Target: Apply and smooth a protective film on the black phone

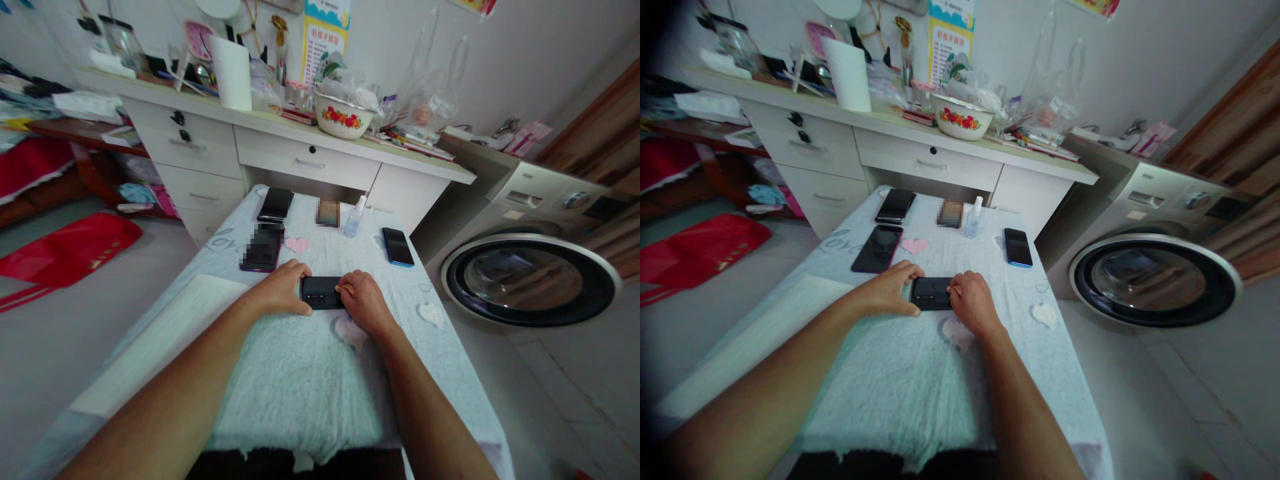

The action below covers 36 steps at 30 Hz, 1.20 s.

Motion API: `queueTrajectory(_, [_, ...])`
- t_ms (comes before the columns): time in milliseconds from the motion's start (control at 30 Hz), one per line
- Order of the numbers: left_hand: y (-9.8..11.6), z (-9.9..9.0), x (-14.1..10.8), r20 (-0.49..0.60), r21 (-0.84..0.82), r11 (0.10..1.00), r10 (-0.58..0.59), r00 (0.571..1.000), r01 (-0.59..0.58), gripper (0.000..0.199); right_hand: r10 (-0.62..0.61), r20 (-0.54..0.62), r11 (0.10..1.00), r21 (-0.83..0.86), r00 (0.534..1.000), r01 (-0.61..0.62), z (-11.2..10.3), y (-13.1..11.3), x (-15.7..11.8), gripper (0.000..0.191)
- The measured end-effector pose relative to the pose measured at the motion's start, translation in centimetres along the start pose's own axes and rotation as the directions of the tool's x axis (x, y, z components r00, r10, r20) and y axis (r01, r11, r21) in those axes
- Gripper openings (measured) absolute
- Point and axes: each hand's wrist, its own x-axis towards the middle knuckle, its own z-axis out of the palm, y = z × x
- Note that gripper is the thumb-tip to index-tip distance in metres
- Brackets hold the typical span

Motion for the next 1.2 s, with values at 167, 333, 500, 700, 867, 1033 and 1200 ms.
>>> queueTrajectory(167, [0.2, -0.1, 0.0, 0.007, -0.001, 1.0, -0.004, 1.0, 0.004, 0.061, -0.007, -0.004, 1.0, -0.019, 1.0, 0.007, 0.2, 0.1, 0.0, 0.008])
queueTrajectory(333, [0.3, -0.2, -0.1, 0.009, -0.008, 1.0, -0.015, 1.0, 0.016, 0.059, -0.007, -0.017, 0.999, -0.039, 1.0, 0.006, 0.3, 0.1, 0.0, 0.01])
queueTrajectory(500, [0.2, -0.1, 0.0, 0.003, -0.012, 1.0, -0.015, 1.0, 0.015, 0.059, -0.006, -0.043, 0.998, -0.069, 0.999, 0.003, 0.4, 0.4, 0.0, 0.012])
queueTrajectory(700, [-0.2, 0.0, 0.0, 0.002, 0.0, 1.0, 0.004, 1.0, -0.004, 0.06, 0.049, -0.069, 0.993, -0.108, 0.996, -0.056, 0.4, 0.8, 0.1, 0.011])
queueTrajectory(867, [-0.2, 0.0, 0.0, 0.001, 0.0, 1.0, 0.011, 1.0, -0.011, 0.059, 0.116, -0.085, 0.982, -0.139, 0.99, -0.127, 0.1, 1.3, 0.1, 0.012])
queueTrajectory(1033, [-0.1, 0.0, 0.0, -0.001, 0.004, 1.0, 0.013, 1.0, -0.013, 0.059, 0.141, -0.1, 0.976, -0.153, 0.985, -0.155, 0.0, 1.3, 0.1, 0.012])
queueTrajectory(1200, [-0.2, 0.0, 0.0, 0.001, -0.006, 1.0, 0.014, 1.0, -0.014, 0.058, 0.137, -0.098, 0.979, -0.139, 0.986, -0.15, 0.0, 1.1, 0.0, 0.012])
